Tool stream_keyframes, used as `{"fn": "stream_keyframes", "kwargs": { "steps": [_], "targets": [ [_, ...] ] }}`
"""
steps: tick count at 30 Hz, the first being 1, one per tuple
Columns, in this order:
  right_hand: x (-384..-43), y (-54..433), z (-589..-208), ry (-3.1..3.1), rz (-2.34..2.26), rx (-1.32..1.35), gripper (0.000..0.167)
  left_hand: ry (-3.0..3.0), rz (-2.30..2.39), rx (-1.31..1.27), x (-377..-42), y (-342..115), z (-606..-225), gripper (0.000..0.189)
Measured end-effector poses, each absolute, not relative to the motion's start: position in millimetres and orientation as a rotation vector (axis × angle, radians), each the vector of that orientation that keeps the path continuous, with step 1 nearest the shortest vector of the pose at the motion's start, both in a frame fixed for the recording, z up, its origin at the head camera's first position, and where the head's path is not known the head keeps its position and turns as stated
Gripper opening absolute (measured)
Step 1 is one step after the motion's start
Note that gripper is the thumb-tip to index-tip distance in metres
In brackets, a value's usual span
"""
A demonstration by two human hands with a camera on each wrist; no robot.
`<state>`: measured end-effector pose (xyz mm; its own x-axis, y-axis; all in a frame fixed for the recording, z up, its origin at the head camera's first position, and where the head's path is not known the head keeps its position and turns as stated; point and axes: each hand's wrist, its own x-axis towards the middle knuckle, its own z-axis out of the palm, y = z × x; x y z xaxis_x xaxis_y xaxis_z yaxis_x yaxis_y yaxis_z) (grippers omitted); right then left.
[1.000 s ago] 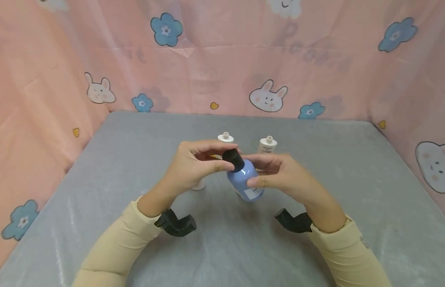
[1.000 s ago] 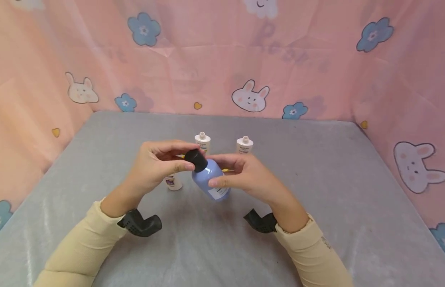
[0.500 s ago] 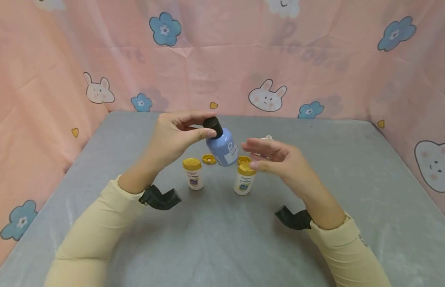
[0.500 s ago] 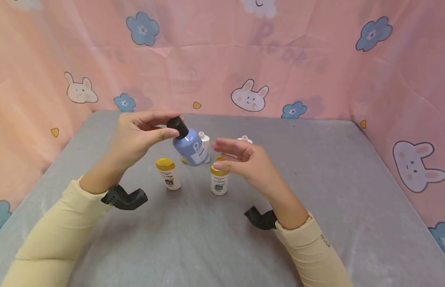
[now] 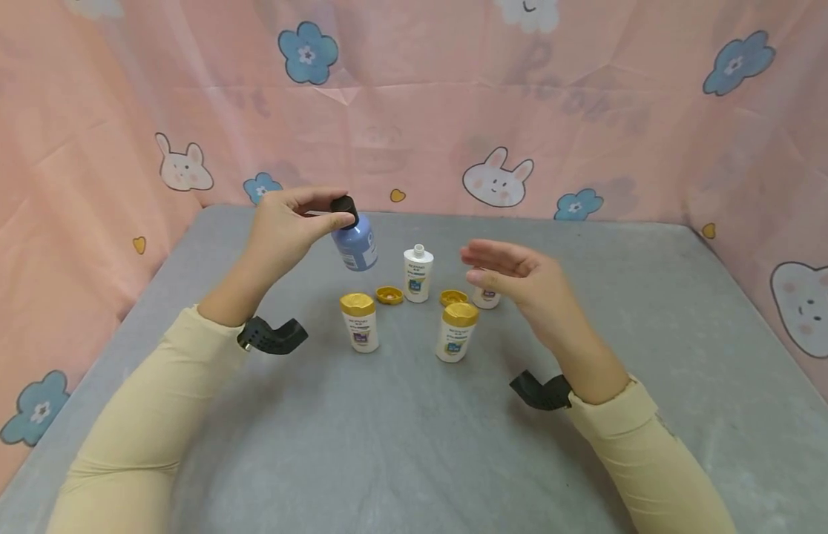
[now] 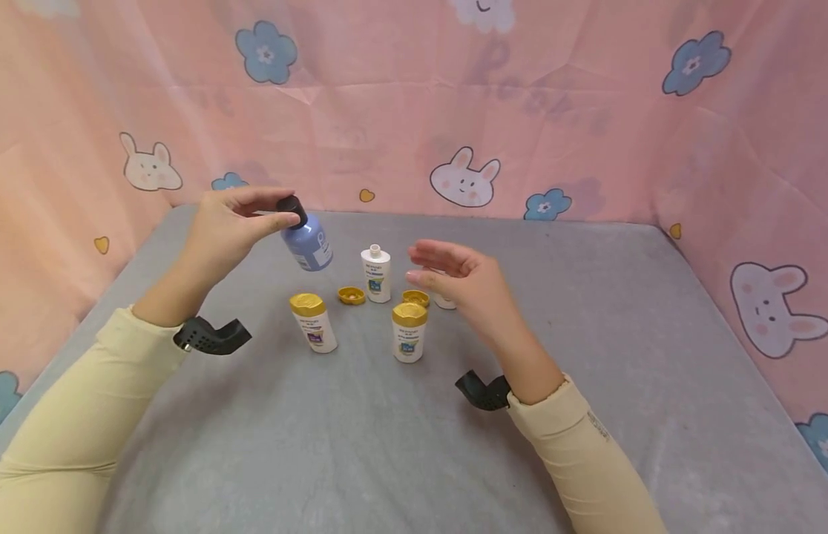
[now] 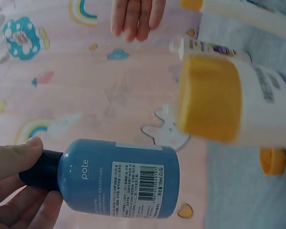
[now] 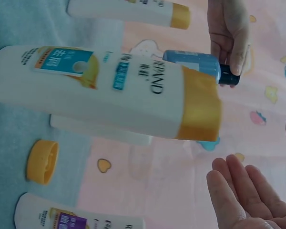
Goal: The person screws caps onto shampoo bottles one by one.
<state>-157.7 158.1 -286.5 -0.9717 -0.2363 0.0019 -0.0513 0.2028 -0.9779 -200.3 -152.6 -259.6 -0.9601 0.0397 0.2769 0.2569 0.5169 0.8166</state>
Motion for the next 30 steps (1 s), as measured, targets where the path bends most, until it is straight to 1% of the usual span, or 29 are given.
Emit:
{"fn": "stream_keyframes", "kwargs": {
  "steps": [7,14,19,23,30],
  "targets": [
    [-168.4,153.6,-293.8,2.322,-1.843,-0.250,0.053,-2.634,-1.422,-0.081,-211.0,-170.6,-280.3,0.042],
    [-178.3,149.7,-301.5,2.337,-1.789,-0.256,0.056,-2.666,-1.415,-0.001,-220.2,-182.7,-301.9,0.042],
    [-181.8,146.0,-306.2,2.327,-1.799,-0.231,0.054,-2.695,-1.450,0.092,-220.3,-188.0,-313.3,0.046],
    [-183.4,144.5,-309.1,2.321,-1.801,-0.217,0.052,-2.705,-1.457,0.115,-219.3,-190.5,-319.1,0.048],
    [-185.0,143.5,-310.9,2.333,-1.788,-0.180,0.050,-2.721,-1.446,0.149,-221.8,-192.2,-328.2,0.047]
  ]
}}
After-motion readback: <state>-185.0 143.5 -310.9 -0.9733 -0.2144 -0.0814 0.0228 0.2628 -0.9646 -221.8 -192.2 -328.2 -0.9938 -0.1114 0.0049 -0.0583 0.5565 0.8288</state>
